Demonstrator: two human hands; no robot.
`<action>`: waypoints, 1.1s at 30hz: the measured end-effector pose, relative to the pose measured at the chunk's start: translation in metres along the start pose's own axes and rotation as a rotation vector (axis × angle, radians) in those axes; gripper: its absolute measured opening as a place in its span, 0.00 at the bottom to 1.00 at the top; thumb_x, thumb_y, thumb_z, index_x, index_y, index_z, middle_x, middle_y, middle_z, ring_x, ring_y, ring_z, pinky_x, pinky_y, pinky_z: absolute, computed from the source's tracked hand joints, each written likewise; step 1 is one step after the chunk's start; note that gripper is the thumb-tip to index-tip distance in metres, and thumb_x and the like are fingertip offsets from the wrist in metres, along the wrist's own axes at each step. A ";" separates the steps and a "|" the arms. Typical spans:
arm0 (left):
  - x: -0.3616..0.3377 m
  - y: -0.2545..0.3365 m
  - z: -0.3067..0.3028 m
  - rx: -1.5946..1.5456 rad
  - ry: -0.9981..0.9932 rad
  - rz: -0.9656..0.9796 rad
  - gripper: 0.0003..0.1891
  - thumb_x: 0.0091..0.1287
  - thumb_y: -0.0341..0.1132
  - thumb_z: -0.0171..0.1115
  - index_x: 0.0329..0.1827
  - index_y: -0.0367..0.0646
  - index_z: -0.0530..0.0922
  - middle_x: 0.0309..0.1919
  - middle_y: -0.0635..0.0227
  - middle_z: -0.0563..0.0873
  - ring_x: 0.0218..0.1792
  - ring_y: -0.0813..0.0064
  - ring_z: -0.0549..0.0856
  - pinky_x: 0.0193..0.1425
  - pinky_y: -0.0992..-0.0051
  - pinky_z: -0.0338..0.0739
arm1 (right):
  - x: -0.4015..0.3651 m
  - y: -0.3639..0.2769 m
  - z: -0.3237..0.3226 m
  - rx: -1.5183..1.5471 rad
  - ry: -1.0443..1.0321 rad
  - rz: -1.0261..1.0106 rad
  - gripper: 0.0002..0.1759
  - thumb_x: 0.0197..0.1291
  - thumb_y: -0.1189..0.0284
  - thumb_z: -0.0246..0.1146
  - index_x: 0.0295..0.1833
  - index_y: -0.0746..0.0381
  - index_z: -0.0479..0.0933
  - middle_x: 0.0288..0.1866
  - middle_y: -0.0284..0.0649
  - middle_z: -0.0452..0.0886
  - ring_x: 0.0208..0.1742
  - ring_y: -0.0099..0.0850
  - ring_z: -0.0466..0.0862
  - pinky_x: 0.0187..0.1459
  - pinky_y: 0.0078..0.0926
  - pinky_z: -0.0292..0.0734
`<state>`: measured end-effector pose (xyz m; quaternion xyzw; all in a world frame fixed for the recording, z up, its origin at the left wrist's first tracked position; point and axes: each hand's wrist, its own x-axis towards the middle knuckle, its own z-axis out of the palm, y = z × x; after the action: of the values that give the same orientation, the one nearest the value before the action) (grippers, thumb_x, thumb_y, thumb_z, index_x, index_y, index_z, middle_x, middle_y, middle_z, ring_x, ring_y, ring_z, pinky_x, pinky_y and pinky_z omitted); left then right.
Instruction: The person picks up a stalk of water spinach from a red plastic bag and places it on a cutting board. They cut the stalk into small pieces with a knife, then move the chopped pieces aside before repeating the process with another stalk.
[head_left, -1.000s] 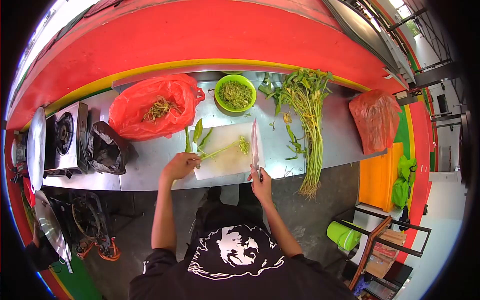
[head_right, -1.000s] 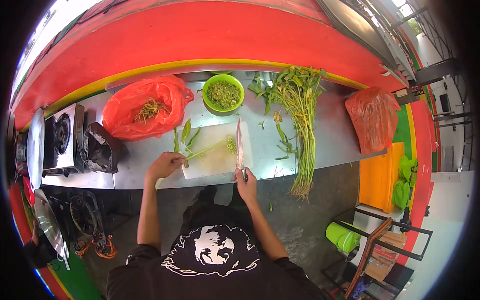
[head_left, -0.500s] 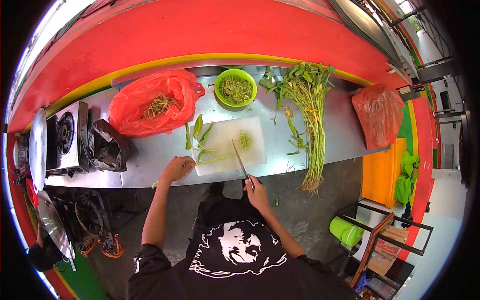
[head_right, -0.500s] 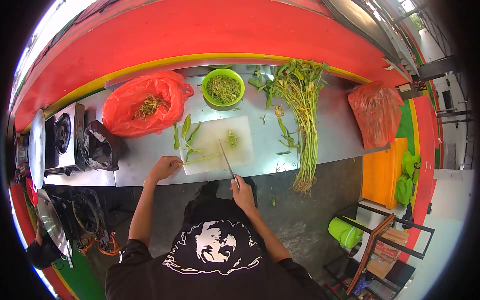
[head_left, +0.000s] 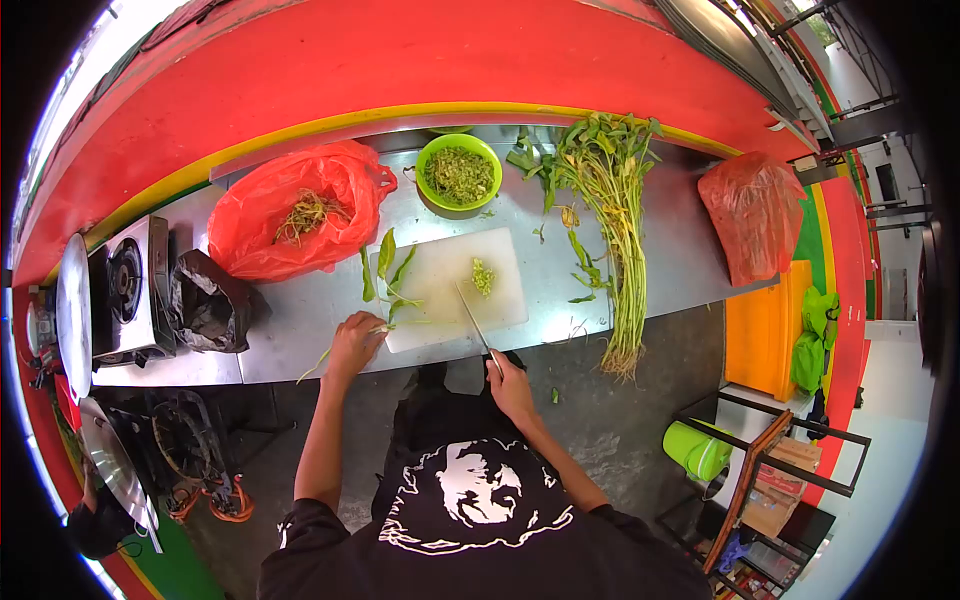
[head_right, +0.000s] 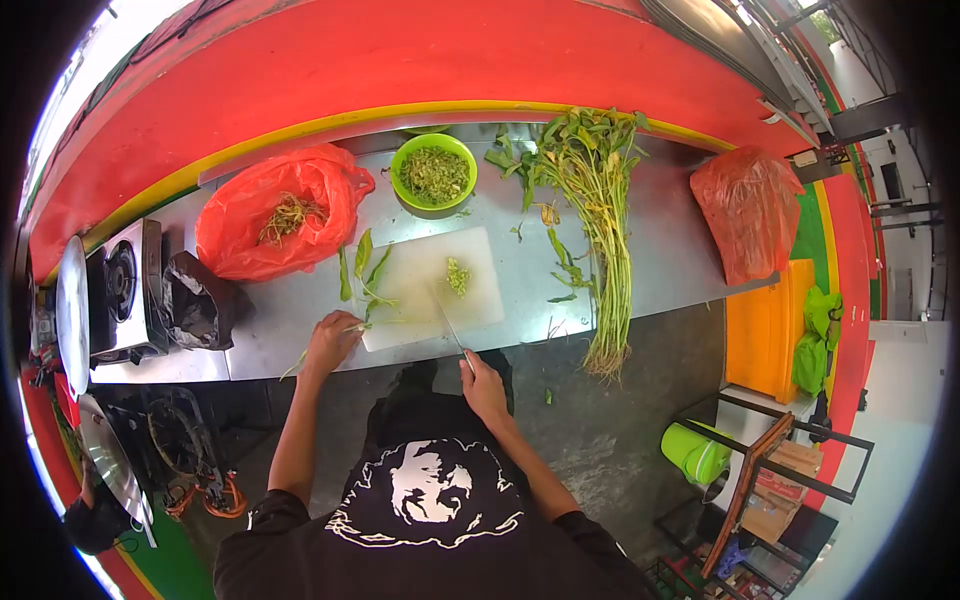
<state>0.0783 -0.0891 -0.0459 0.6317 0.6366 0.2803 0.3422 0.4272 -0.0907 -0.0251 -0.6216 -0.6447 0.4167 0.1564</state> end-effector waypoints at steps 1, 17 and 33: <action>-0.001 0.007 0.003 0.121 0.085 0.015 0.11 0.63 0.34 0.73 0.47 0.44 0.87 0.45 0.64 0.88 0.48 0.61 0.87 0.52 0.61 0.78 | 0.001 0.007 0.004 0.001 0.001 0.002 0.19 0.75 0.65 0.59 0.62 0.66 0.79 0.41 0.55 0.87 0.43 0.56 0.88 0.45 0.48 0.82; 0.049 0.049 0.118 0.309 0.335 0.361 0.14 0.58 0.29 0.65 0.47 0.51 0.87 0.41 0.74 0.85 0.47 0.72 0.84 0.50 0.67 0.73 | 0.003 0.005 0.006 0.058 0.031 -0.037 0.19 0.77 0.65 0.58 0.66 0.64 0.78 0.28 0.47 0.86 0.32 0.39 0.90 0.38 0.36 0.82; 0.089 0.044 0.103 0.455 0.163 0.529 0.13 0.61 0.30 0.68 0.49 0.53 0.87 0.40 0.78 0.82 0.44 0.75 0.83 0.50 0.66 0.72 | -0.018 0.000 -0.011 0.106 0.054 0.016 0.21 0.77 0.67 0.58 0.69 0.63 0.77 0.33 0.50 0.88 0.35 0.39 0.90 0.40 0.36 0.82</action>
<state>0.1896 -0.0059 -0.0816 0.8102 0.5225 0.2597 0.0563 0.4384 -0.1032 -0.0128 -0.6285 -0.6123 0.4346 0.2030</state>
